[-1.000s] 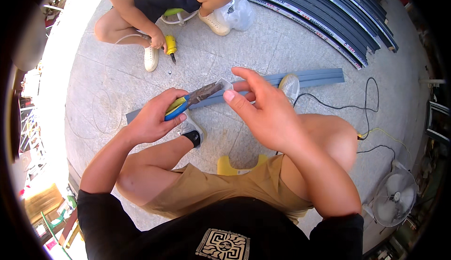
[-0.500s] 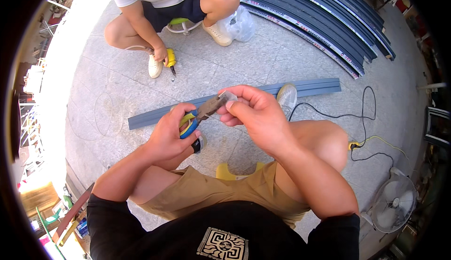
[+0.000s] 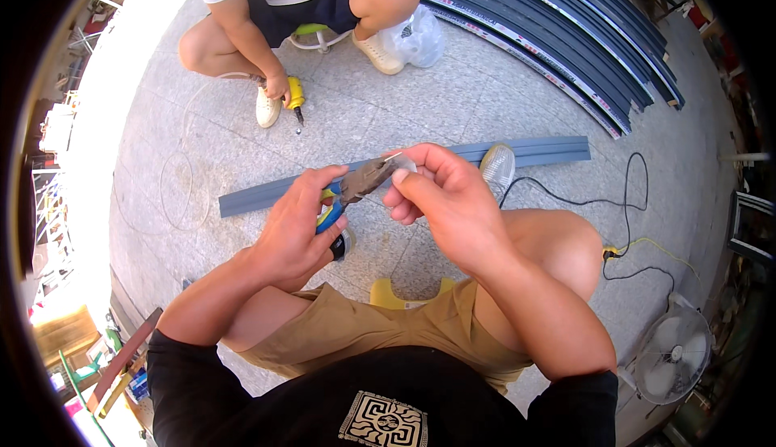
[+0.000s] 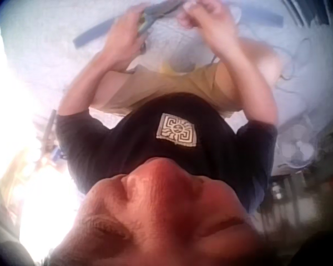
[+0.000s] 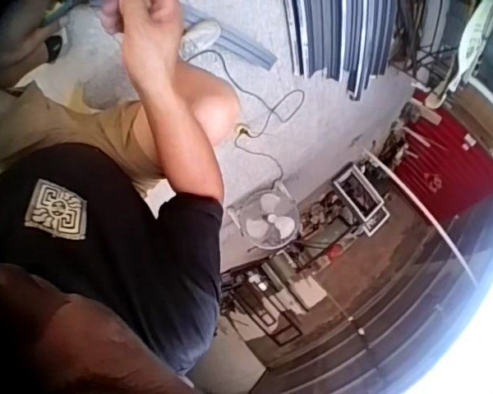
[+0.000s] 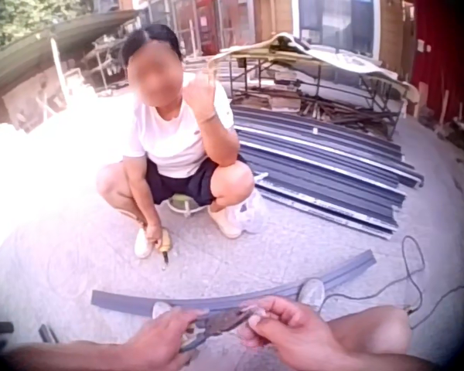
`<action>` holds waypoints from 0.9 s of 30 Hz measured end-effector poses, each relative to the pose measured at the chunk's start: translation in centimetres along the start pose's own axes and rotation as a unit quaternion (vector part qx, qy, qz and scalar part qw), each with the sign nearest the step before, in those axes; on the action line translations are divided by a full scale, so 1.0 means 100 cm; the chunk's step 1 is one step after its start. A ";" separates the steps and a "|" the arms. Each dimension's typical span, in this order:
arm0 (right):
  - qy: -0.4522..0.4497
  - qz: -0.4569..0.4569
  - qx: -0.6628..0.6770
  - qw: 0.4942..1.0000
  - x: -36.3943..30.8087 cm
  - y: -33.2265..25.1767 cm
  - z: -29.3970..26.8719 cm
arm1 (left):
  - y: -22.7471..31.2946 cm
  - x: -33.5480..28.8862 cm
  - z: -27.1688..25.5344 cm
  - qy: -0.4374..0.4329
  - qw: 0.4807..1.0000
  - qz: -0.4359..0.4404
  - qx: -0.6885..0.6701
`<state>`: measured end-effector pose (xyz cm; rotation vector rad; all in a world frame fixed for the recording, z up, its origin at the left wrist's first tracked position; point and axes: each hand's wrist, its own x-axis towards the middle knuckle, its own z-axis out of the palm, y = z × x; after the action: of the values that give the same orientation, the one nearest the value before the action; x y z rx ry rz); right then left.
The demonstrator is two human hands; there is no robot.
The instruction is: The person uses pliers to bend small metal tabs on a gray curved component and then uses a power drill to drive screws into the component while it is held in place.
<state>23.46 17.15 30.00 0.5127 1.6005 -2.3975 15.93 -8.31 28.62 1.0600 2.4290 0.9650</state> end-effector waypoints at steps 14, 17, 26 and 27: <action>0.013 -0.001 -0.047 0.999 -0.002 0.002 0.004 | -0.002 0.001 -0.008 -0.013 0.999 0.026 0.046; 0.011 -0.005 -0.055 0.998 -0.001 0.002 0.004 | -0.003 0.002 -0.009 -0.009 0.999 0.032 0.043; 0.028 -0.006 -0.081 0.996 -0.001 0.002 0.006 | -0.005 0.003 -0.009 -0.012 0.998 0.025 0.049; 0.026 -0.006 -0.074 0.997 -0.001 0.001 0.006 | -0.007 0.003 -0.009 -0.013 0.998 0.026 0.049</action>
<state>23.48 16.58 30.10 0.5423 1.7908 -2.2691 14.95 -8.83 28.77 1.1657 2.4614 0.8505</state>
